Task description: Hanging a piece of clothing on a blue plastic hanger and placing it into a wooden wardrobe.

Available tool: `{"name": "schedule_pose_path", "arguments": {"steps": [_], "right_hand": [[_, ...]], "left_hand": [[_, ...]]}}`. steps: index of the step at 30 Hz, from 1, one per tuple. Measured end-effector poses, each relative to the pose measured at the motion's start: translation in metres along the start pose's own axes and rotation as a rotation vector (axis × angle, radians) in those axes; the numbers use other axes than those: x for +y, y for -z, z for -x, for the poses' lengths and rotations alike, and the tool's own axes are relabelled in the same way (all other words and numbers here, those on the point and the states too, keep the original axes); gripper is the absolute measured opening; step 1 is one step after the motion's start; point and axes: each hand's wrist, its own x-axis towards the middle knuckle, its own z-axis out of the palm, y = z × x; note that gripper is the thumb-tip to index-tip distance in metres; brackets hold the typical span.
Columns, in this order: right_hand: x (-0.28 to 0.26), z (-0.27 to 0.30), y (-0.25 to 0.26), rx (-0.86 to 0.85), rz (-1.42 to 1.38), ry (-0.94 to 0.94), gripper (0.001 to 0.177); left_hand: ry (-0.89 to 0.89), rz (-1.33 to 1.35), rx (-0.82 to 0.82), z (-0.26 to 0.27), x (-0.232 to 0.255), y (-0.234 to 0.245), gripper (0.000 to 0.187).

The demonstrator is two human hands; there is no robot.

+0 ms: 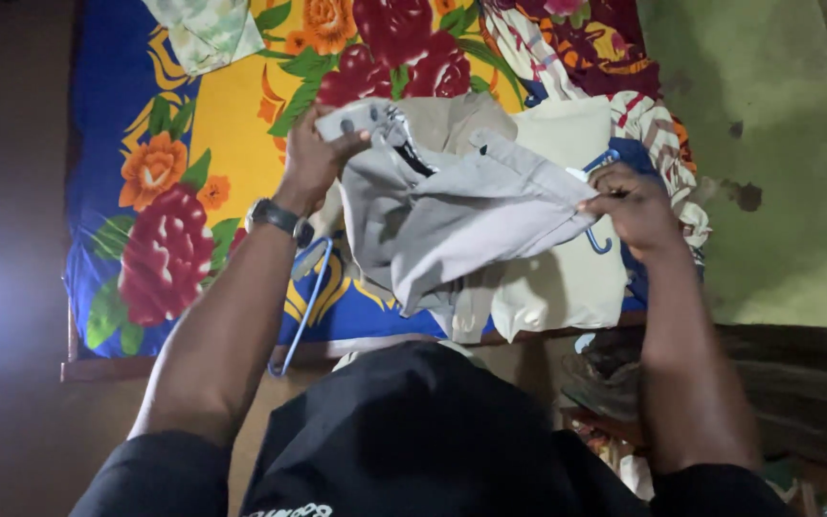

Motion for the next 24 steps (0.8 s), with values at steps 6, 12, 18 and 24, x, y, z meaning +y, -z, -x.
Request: {"name": "schedule_pose_path", "arguments": {"steps": [6, 12, 18, 24], "right_hand": [[0.028, -0.017, -0.014, -0.106, 0.257, -0.034, 0.022], [0.103, -0.02, -0.072, -0.272, 0.215, -0.447, 0.086], [0.114, 0.007, -0.13, -0.238, 0.252, -0.581, 0.104], [0.116, 0.006, -0.148, -0.33, 0.08, -0.586, 0.107]], "left_hand": [[-0.039, 0.049, -0.06, 0.001, 0.032, -0.034, 0.026], [-0.062, 0.085, -0.185, 0.015, 0.044, -0.061, 0.023], [-0.22, -0.301, -0.273, 0.034, 0.055, -0.069, 0.027], [-0.08, -0.113, -0.365, 0.054, 0.092, -0.059, 0.021]]}}
